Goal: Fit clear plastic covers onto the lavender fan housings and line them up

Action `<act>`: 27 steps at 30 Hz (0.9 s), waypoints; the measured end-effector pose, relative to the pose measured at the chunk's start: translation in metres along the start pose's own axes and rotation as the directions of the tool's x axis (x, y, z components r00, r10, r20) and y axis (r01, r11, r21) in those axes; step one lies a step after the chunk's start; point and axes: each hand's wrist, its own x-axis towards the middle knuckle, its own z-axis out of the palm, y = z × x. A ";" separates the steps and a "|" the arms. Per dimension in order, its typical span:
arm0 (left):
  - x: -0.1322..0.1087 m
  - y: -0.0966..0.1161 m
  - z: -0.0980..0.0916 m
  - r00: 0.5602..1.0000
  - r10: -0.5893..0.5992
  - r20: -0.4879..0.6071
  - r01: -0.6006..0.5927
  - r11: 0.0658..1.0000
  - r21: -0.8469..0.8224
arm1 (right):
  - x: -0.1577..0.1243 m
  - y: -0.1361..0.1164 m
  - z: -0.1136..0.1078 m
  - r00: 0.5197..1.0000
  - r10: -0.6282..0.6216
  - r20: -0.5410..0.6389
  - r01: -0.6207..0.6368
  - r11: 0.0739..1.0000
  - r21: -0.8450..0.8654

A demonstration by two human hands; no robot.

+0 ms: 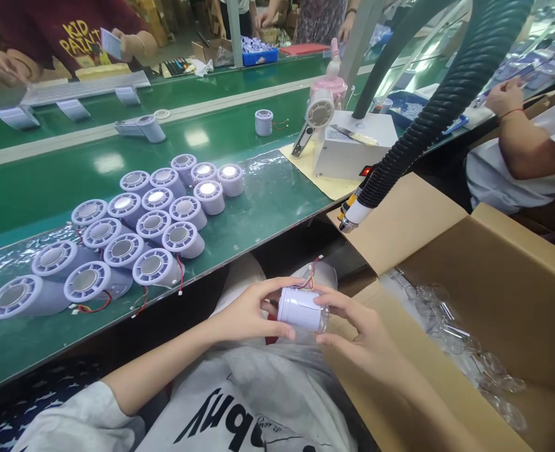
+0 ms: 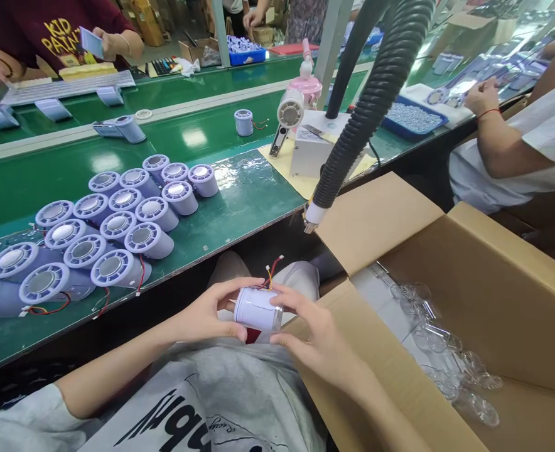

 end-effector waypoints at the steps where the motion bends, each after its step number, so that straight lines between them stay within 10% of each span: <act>1: 0.000 0.002 0.000 1.000 0.030 0.004 -0.030 0.999 0.017 | 0.000 -0.001 -0.001 1.000 0.028 0.006 -0.028 0.999 0.034; 27: -0.001 0.009 -0.004 0.969 0.228 0.094 -0.239 0.962 0.133 | 0.007 -0.015 0.003 0.906 0.386 0.175 -0.411 0.699 0.585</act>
